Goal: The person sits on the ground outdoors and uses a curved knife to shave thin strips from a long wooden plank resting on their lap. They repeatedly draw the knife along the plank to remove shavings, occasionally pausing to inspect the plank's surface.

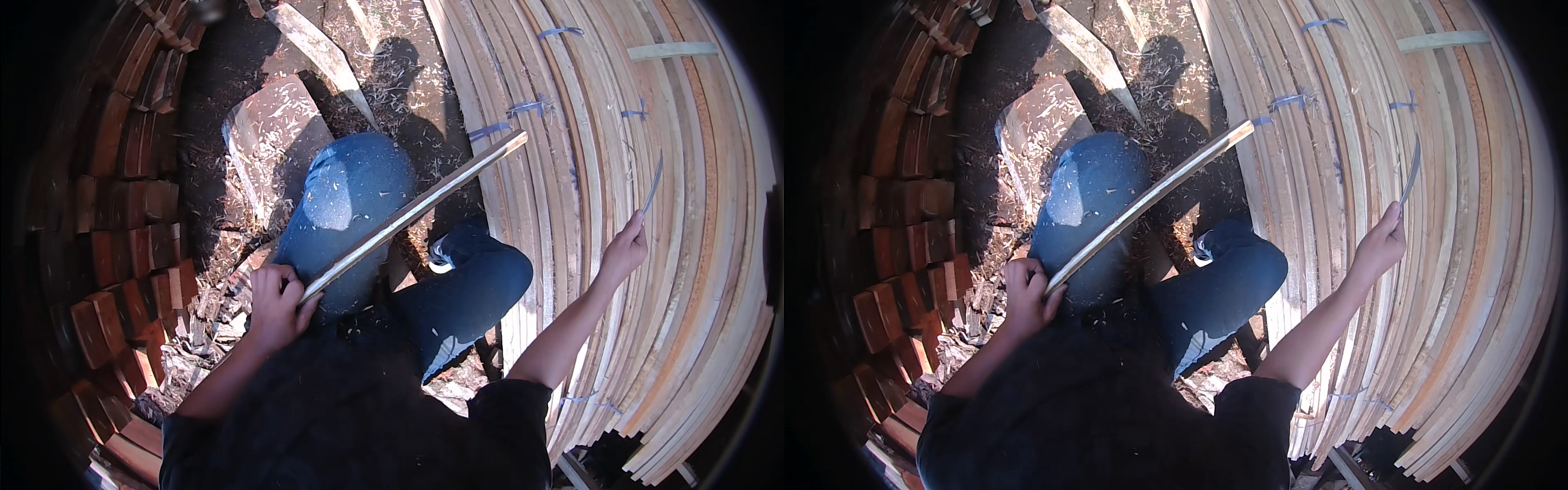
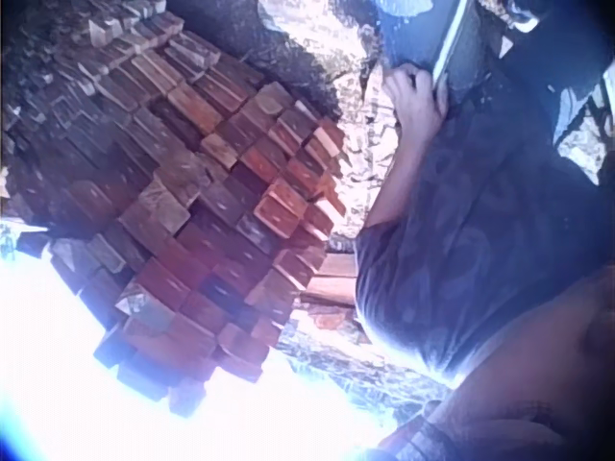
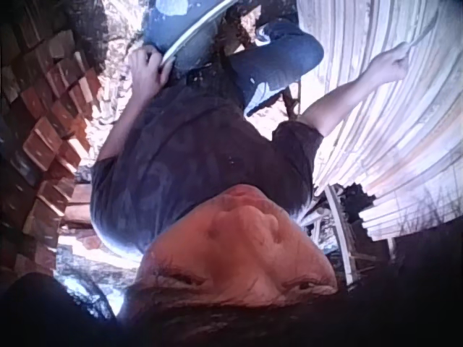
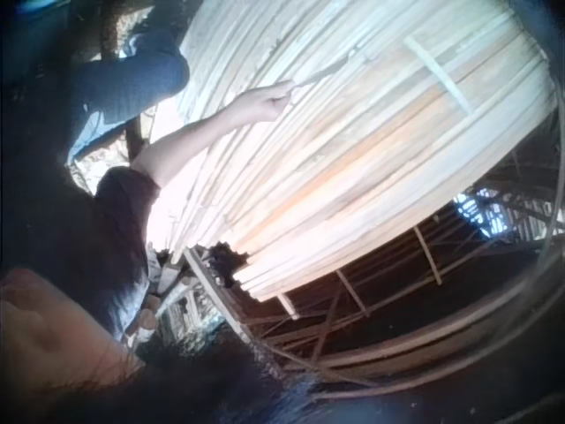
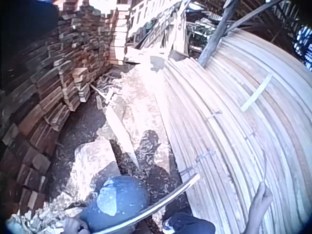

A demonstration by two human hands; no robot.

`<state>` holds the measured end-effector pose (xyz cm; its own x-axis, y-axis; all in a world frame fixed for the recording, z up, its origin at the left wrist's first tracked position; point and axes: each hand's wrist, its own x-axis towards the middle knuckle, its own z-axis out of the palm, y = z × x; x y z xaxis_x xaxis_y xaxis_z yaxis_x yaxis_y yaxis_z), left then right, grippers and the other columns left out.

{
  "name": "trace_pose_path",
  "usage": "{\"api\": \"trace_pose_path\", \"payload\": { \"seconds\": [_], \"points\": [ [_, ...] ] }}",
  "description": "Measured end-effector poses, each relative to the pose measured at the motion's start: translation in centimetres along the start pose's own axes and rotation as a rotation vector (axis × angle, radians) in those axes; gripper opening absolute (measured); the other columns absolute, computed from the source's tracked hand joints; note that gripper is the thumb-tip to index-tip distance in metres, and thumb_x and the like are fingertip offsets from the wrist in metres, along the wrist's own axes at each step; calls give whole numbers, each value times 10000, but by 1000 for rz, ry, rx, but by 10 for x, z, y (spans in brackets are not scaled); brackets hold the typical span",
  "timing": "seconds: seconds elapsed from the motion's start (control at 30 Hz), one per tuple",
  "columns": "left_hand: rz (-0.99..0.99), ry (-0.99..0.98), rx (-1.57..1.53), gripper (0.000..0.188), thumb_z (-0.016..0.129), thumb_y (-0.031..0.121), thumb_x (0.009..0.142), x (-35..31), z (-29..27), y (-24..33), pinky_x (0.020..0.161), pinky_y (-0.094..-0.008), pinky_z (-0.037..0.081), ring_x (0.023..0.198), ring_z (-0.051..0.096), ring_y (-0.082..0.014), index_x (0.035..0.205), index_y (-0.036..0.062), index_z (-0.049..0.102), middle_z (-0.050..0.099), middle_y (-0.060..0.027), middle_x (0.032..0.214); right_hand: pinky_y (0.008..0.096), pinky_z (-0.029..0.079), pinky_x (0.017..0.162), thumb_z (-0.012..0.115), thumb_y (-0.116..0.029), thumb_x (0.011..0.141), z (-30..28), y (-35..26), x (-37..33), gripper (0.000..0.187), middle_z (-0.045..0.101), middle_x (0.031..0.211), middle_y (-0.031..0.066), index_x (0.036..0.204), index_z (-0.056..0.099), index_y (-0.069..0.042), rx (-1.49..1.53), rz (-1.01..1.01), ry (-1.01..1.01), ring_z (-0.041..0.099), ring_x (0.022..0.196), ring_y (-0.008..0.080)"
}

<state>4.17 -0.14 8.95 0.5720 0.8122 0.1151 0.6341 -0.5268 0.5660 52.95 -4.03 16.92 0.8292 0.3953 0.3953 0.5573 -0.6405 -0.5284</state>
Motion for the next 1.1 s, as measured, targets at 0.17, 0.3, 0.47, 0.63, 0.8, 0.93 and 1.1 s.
{"api": "trace_pose_path", "payload": {
  "seconds": [0.17, 0.3, 0.47, 0.63, 0.8, 0.93, 1.1],
  "points": [
    [-17, -44, -5, 273, 752, 155, 702, -7, 2, 0, 720, -404, 341, 842, 445, -299, 757, 44, 509, 468, -126, 900, 324, 369, 455, 677, -336, 849, 12, -80, -111, 385, 455, 515, 85, 681, 524, -25, 222, -369, -495, 464, 439, 197],
    [-23, -13, -32, 270, 756, 156, 710, -10, 4, -1, 689, -399, 340, 816, 434, -291, 741, 43, 512, 468, -131, 902, 385, 433, 465, 731, -341, 783, 39, -85, -132, 357, 556, 581, 133, 702, 551, -44, 62, -622, -573, 583, 528, 327],
    [-25, -4, -25, 259, 757, 138, 711, -9, 3, 0, 701, -393, 352, 822, 441, -293, 743, 39, 520, 471, -133, 904, 379, 416, 455, 714, -359, 793, 49, -70, -91, 374, 531, 560, 142, 686, 535, -49, 24, -531, -431, 538, 500, 340],
    [-19, -27, -65, 243, 746, 132, 725, -5, 2, 7, 725, -398, 372, 838, 454, -305, 751, 29, 527, 475, -138, 899, 396, 402, 461, 705, -380, 793, 65, -49, -85, 411, 501, 547, 135, 663, 506, -45, 30, -593, -352, 522, 503, 340],
    [-21, -3, -148, 274, 728, 88, 728, -4, 2, 8, 726, -395, 373, 824, 441, -309, 722, -7, 471, 438, -148, 869, 385, 396, 446, 674, -440, 803, 65, -49, -66, 451, 496, 543, 129, 653, 501, -51, -68, -680, -289, 515, 483, 328],
    [-10, 0, -138, 269, 736, 101, 730, -8, 1, 6, 733, -392, 383, 846, 439, -307, 731, -2, 487, 437, -144, 887, 357, 334, 404, 546, -520, 877, 67, 20, 15, 555, 414, 485, 58, 598, 459, -47, 117, 75, -253, 403, 401, 217],
    [-30, 1, -110, 237, 711, 178, 759, -11, -7, 2, 745, -409, 382, 849, 456, -323, 770, 40, 519, 459, -137, 902, 285, 188, 322, 481, -580, 893, -50, 114, 36, 592, 319, 464, -14, 550, 358, -113, 174, 318, 71, 281, 350, 96]
  ]
}}
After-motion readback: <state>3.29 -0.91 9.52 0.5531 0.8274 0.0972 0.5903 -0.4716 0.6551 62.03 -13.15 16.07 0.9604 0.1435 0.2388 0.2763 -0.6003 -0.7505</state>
